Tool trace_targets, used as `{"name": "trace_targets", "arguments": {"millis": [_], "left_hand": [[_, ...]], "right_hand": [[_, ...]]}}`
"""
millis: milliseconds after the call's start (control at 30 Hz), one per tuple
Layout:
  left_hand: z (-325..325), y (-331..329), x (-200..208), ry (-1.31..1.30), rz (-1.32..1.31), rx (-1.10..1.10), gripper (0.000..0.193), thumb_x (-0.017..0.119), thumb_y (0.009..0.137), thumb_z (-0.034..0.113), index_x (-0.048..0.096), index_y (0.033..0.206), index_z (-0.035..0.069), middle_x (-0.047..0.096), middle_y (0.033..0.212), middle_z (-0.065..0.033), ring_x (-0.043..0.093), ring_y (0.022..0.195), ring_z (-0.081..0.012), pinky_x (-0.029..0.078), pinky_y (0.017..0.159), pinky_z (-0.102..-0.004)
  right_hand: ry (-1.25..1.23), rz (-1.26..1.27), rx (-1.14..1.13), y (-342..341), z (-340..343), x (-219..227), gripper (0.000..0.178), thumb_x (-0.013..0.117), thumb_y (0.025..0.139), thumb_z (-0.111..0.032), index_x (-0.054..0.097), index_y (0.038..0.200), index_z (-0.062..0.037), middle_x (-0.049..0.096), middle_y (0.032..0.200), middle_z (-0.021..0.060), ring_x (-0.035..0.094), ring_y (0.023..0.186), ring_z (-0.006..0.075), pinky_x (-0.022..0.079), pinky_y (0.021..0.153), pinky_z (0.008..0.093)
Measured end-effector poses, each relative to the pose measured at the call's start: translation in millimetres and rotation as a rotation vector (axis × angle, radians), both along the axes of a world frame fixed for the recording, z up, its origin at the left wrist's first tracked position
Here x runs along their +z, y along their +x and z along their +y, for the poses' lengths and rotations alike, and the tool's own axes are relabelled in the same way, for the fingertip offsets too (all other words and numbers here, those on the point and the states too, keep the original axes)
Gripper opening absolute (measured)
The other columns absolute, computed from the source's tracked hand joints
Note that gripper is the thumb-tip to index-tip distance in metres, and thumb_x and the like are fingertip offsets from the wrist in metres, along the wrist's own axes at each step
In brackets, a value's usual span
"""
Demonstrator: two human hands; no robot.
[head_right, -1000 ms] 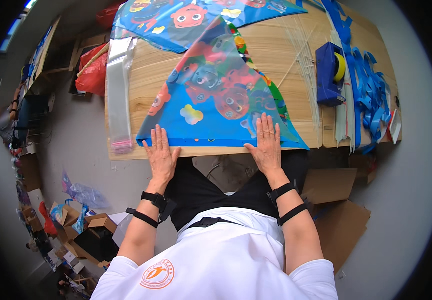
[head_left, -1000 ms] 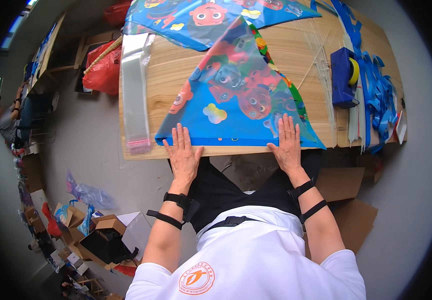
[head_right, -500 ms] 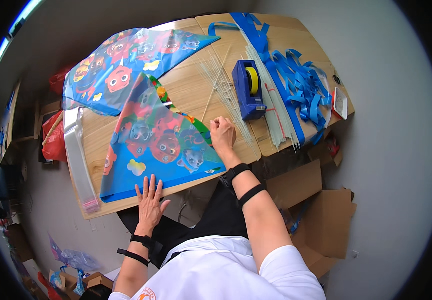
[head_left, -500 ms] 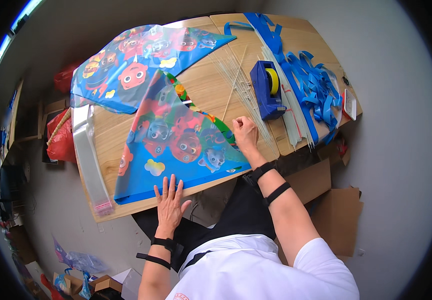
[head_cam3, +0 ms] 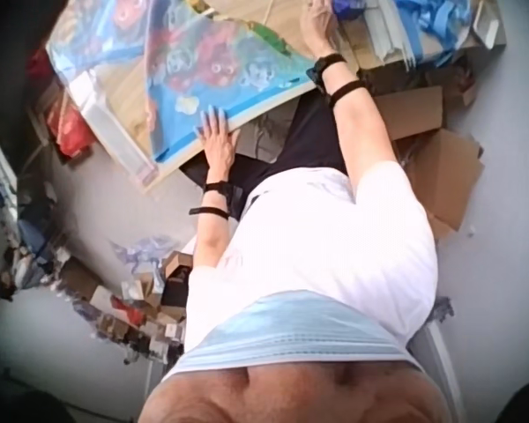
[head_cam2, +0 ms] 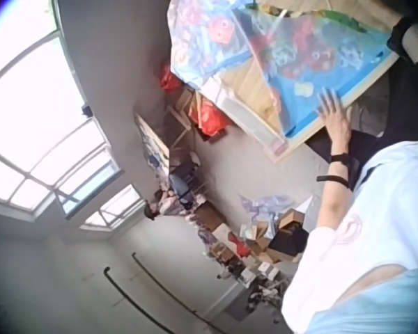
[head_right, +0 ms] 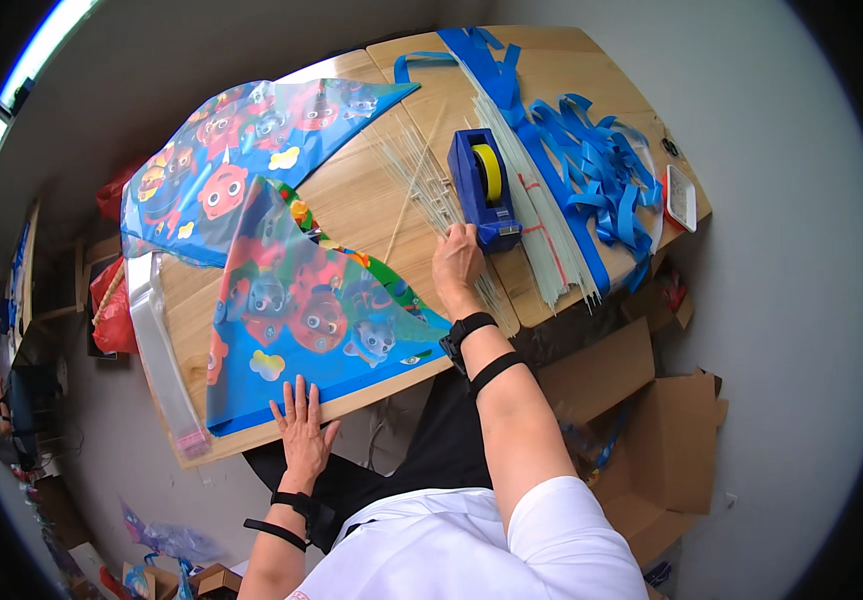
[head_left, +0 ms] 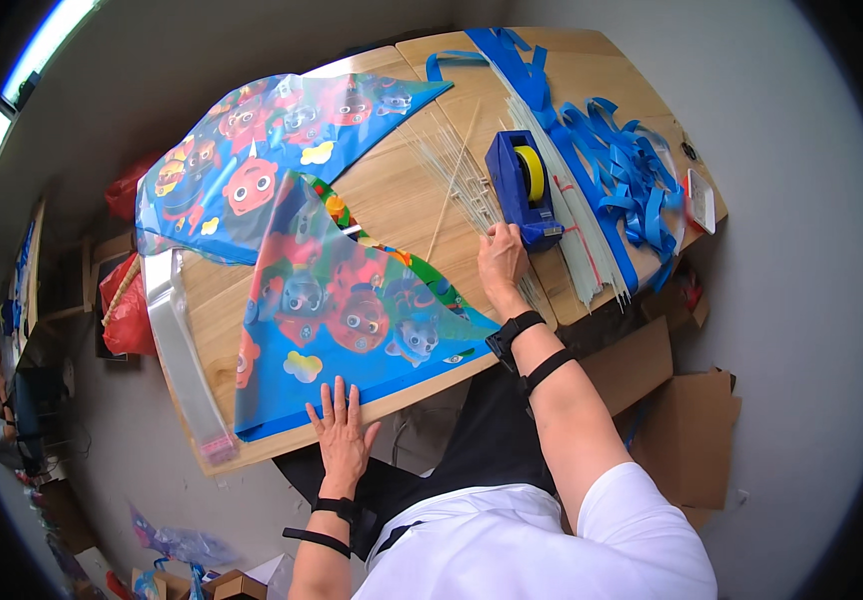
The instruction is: The recorder is assembling plastic kite sails by attaching support rods and reinforcement strips with tape.
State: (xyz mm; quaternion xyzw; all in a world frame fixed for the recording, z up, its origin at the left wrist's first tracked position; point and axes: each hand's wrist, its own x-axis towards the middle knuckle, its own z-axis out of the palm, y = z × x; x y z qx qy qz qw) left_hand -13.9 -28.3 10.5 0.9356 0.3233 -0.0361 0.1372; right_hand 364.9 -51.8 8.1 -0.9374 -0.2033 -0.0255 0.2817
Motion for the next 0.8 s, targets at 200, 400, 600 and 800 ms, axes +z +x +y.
{"name": "trace_targets", "arguments": {"millis": [200,400,600,800], "left_hand": [[-0.3,2.2,5.6,-0.03,0.007,0.019,0.084,0.072,0.081,0.035,0.028,0.15,0.013,0.016,0.16,-0.0103,0.008,0.148,-0.0332,0.001,0.117,-0.0561],[-1.0,2.6,5.7,-0.035,0.013,0.003,0.086,0.072,0.081,0.032,0.025,0.151,0.011,0.015,0.16,-0.0118,0.006,0.148,-0.0339,-0.001,0.117,-0.055],[-1.7,0.3,3.7,-0.033,-0.037,0.022,0.087,0.073,0.079,0.031,0.026,0.151,0.014,0.016,0.16,-0.0094,0.009,0.148,-0.0322,0.001,0.117,-0.0554],[1.2,4.6,4.5,-0.002,-0.056,0.004,0.087,0.074,0.077,0.03,0.028,0.15,0.015,0.017,0.16,-0.0085,0.009,0.148,-0.0308,0.0,0.118,-0.0549]], "right_hand": [[-0.124,0.004,0.051,-18.3,-32.4,0.6,0.019,0.072,0.08,-0.015,0.059,0.09,-0.0062,0.058,0.101,0.0122,0.063,0.086,0.0343,0.052,0.07,0.0454],[-0.078,0.103,0.038,-18.9,-75.2,-14.7,0.019,0.073,0.079,-0.013,0.06,0.09,-0.0051,0.059,0.097,0.0136,0.061,0.083,0.0356,0.048,0.07,0.0461],[-0.084,-0.174,0.086,-31.1,-126.3,1.8,0.017,0.066,0.085,-0.012,0.054,0.089,-0.0021,0.06,0.083,0.0132,0.061,0.081,0.036,0.049,0.069,0.0464],[0.236,0.146,0.071,-57.1,-203.7,44.4,0.007,0.06,0.09,-0.007,0.057,0.091,-0.001,0.064,0.075,0.0113,0.065,0.068,0.023,0.051,0.064,0.034]]}}
